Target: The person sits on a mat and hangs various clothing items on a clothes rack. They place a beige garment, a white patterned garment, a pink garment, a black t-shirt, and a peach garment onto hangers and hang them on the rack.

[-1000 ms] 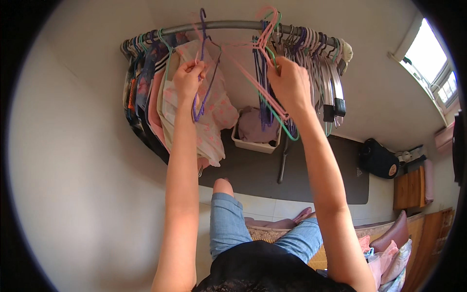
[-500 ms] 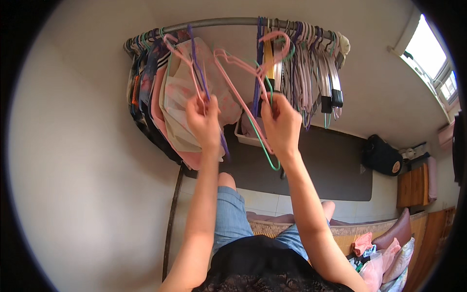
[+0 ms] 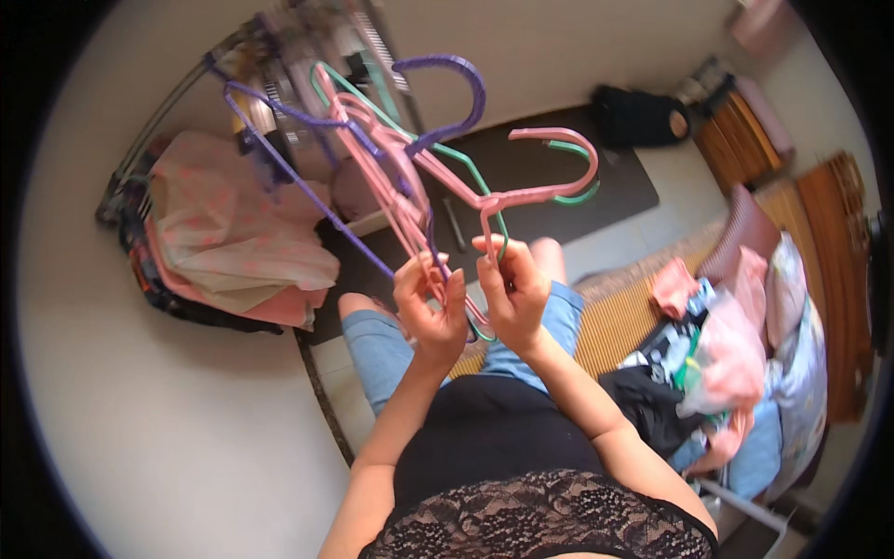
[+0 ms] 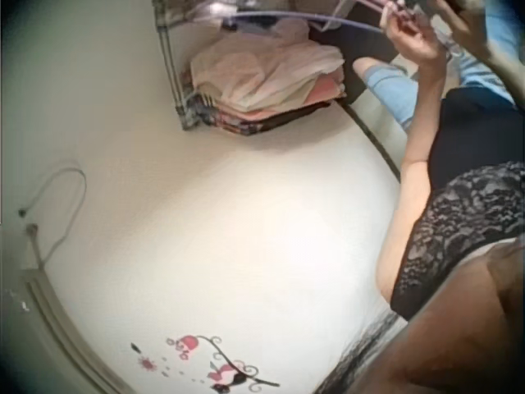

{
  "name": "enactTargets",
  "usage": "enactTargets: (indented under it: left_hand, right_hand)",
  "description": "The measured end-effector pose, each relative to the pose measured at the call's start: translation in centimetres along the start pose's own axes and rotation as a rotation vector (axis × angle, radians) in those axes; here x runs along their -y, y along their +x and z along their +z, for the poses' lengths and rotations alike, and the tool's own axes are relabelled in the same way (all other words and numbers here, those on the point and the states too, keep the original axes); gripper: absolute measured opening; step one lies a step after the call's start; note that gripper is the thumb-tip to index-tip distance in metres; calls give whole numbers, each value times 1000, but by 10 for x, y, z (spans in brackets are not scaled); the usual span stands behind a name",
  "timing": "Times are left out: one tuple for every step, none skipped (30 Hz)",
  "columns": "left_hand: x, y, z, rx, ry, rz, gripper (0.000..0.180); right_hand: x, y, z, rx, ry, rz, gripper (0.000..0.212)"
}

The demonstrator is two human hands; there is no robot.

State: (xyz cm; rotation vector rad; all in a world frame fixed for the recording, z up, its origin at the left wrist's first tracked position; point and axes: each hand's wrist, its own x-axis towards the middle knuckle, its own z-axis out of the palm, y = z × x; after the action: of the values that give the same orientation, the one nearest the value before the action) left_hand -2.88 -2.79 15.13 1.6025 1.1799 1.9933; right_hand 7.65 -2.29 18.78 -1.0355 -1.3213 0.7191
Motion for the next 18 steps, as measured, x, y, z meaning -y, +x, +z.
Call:
enactTargets:
  left_hand:
    - [-6,-8,19,71,-22,-23,41]
    - [-15,-15,38,147,-45,-81,41]
    - [-26,-26,54,261,-108,-194,40]
    - [-28,-38,71,301,-131,-229,40]
    - [-31,-52,86,341,-148,-269,39]
    - [-35,-66,100,385,-126,-261,39]
    - [-38,-79,112,429,-156,-299,39]
    - [-43,-92,120,473,-129,-256,38]
    - [-46,-102,133,507,-116,-203,37]
    - [-45,-116,141,514,-73,-110,38]
    - [-48,-128,145,605,-105,-201,40]
    - [-49,-139,151,659,-113,-185,40]
    - [-53,-150,157,710,-119,-168,41]
    - [-60,-158,159,816,-132,-285,40]
    - [-66,-164,161,916,-140,-398,40]
    - [-66,-174,163,974,-149,-392,42]
    - [-67,-185,165,1036,-152,-411,40]
    - [-66,-194,167,1159,-145,-489,38]
  right_hand:
    - [-2,-4,-18,-63,-11,26,18]
    - [-6,-9,-34,-129,32,55,19]
    - [-11,-15,-51,-196,72,77,19]
    - [-14,-19,-68,-239,29,64,20]
    - [-18,-28,-88,-241,-99,98,21]
    - [-23,-36,-104,-289,-84,119,20]
    - [-28,-44,-119,-339,-68,139,20]
    - [-34,-56,-134,-378,38,226,21]
    - [-37,-66,-148,-438,-53,245,22]
    - [-41,-75,-159,-476,-54,245,23]
    - [-43,-86,-169,-515,-52,257,23]
    - [-44,-93,-178,-572,-74,256,21]
    - [-47,-104,-191,-621,-81,288,21]
    - [-54,-118,-200,-667,-75,322,20]
    - [-62,-130,-206,-709,-66,351,20]
    - [-70,-146,-212,-742,-60,382,19]
    - [-79,-162,-219,-767,-44,404,18]
    - [-86,-178,-227,-766,-68,490,18]
